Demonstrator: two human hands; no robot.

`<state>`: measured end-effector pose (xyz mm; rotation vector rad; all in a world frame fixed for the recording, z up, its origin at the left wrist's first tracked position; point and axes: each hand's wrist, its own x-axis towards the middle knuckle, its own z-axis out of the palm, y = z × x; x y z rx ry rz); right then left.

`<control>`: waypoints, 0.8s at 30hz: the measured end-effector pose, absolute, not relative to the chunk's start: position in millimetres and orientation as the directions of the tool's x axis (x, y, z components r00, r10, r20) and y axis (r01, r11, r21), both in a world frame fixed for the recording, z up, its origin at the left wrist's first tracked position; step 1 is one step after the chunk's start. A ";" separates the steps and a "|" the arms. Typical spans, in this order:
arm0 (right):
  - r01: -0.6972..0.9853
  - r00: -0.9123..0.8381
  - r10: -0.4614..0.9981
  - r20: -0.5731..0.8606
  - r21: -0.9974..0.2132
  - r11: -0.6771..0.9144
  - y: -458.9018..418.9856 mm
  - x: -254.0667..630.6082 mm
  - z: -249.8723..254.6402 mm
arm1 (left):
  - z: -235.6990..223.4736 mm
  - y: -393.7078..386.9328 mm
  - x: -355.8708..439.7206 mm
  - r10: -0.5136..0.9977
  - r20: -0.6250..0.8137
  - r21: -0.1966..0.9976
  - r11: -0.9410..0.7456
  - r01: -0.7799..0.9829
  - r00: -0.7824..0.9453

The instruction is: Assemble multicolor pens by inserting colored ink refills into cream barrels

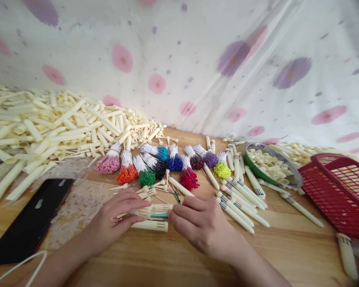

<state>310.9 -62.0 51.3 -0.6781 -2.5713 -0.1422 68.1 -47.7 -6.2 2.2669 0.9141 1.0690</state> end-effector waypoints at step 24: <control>0.623 -0.563 0.707 0.428 -0.342 0.704 -51.1 315.3 42.3 | -4.0 -54.1 73.5 0.968 0.129 0.901 -0.205 0.383 0.215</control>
